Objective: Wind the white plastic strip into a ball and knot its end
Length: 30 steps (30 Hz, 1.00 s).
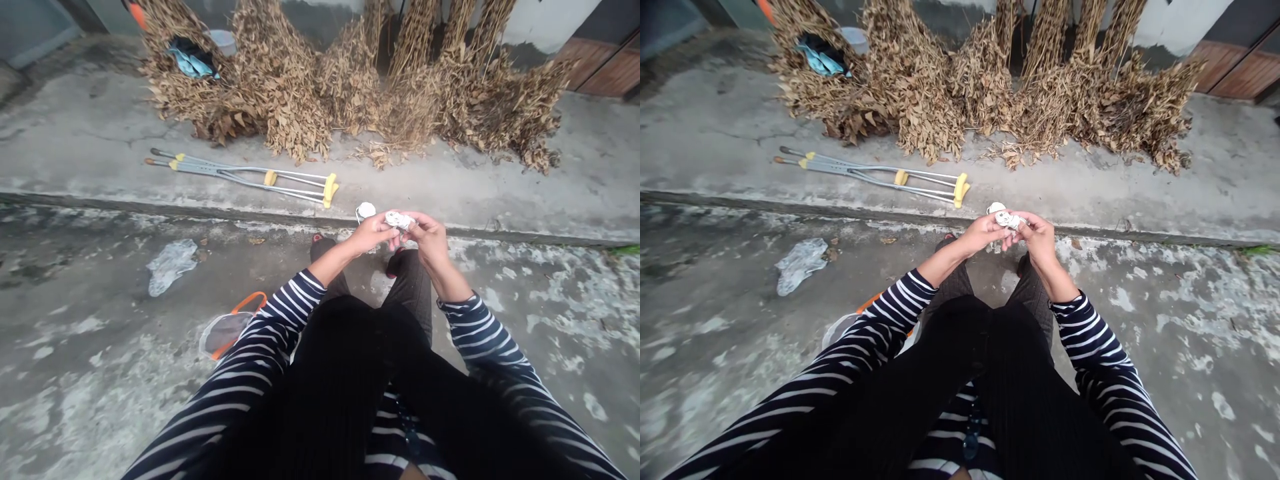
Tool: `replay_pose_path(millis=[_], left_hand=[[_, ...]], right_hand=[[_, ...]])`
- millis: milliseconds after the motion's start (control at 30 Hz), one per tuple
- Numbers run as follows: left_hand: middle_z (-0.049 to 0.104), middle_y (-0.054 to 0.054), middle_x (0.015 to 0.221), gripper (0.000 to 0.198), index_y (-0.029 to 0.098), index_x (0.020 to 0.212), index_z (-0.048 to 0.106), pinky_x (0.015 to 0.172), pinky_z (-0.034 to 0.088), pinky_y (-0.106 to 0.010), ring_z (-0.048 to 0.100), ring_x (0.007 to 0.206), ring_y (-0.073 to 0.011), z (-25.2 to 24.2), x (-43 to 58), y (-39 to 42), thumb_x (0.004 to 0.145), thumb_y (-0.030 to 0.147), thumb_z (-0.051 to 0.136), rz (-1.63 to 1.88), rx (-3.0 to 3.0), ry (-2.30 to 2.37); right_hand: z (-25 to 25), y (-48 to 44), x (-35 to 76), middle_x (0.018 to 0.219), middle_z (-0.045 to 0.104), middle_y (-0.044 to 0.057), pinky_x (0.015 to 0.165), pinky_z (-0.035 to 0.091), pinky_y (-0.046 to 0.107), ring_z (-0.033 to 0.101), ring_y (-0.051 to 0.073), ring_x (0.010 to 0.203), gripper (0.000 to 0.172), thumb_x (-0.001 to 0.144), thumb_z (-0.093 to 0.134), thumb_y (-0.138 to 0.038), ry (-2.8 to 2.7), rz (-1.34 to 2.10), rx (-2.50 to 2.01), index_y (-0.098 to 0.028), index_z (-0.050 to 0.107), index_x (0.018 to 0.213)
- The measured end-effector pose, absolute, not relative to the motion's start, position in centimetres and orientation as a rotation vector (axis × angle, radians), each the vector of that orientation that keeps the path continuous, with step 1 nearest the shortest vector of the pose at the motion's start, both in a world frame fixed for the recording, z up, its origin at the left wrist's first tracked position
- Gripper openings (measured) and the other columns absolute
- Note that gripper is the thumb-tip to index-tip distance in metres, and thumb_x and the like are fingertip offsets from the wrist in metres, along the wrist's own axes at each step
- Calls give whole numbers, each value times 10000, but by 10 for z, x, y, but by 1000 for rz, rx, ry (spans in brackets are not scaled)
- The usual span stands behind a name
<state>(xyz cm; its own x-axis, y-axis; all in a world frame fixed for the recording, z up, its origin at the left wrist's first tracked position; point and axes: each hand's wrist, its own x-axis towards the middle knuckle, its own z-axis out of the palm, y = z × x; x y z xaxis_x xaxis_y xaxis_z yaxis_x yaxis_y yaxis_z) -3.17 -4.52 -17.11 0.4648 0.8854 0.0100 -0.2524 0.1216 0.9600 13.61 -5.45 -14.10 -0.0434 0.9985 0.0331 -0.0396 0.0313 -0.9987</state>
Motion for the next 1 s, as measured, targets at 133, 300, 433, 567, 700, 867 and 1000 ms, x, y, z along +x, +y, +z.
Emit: replay_pose_path(millis=[133, 300, 433, 567, 700, 867, 1000], left_hand=[[649, 11, 586, 263, 91, 989, 651, 521, 437, -214, 551, 426, -79, -166, -35, -53, 979, 354, 663, 902, 1127, 787], [638, 20, 557, 278, 105, 952, 640, 440, 371, -184, 514, 374, -66, -160, -37, -64, 995, 380, 646, 859, 1083, 841], [622, 25, 531, 220, 111, 905, 628, 413, 353, -179, 512, 364, -67, -151, -38, -66, 1016, 300, 605, 862, 1063, 890], [630, 17, 536, 286, 110, 873, 633, 410, 348, -175, 516, 370, -61, -147, -39, -65, 983, 371, 676, 846, 1020, 907], [626, 7, 538, 397, 112, 787, 619, 422, 370, -184, 523, 381, -60, -152, -38, -63, 957, 460, 702, 911, 945, 925], [632, -3, 545, 349, 110, 737, 615, 446, 408, -201, 554, 396, -75, -156, -41, -61, 992, 345, 651, 934, 972, 936], [673, -26, 613, 326, 107, 808, 629, 490, 438, -212, 594, 443, -92, -156, -42, -58, 976, 384, 664, 885, 1068, 848]], right_hand=[[-150, -53, 138, 823, 776, 33, 576, 554, 314, 624, 147, 594, 337, 674, 877, -434, -1131, 1263, -1118, -220, 809, 926], [-164, -55, 132, 876, 759, 51, 592, 543, 327, 636, 159, 610, 290, 758, 808, -443, -1168, 1079, -1143, -209, 807, 929], [-169, -58, 134, 953, 720, 76, 696, 544, 356, 643, 190, 733, 267, 974, 603, -393, -1634, 515, -1219, -229, 802, 1042], [-176, -60, 138, 925, 646, 91, 762, 511, 367, 599, 227, 864, 311, 1030, 499, -263, -1951, 82, -1228, -239, 778, 1165], [-180, -63, 137, 929, 596, 86, 770, 520, 375, 577, 225, 869, 342, 1036, 479, -231, -2026, 24, -1179, -246, 748, 1247], [-170, -72, 137, 1145, 600, 112, 733, 606, 355, 633, 233, 1003, 328, 993, 627, -368, -1960, 386, -1112, -255, 735, 1281], [-161, -71, 142, 1166, 670, 107, 721, 631, 362, 679, 250, 1023, 303, 948, 702, -437, -1852, 480, -1161, -262, 781, 1182]])
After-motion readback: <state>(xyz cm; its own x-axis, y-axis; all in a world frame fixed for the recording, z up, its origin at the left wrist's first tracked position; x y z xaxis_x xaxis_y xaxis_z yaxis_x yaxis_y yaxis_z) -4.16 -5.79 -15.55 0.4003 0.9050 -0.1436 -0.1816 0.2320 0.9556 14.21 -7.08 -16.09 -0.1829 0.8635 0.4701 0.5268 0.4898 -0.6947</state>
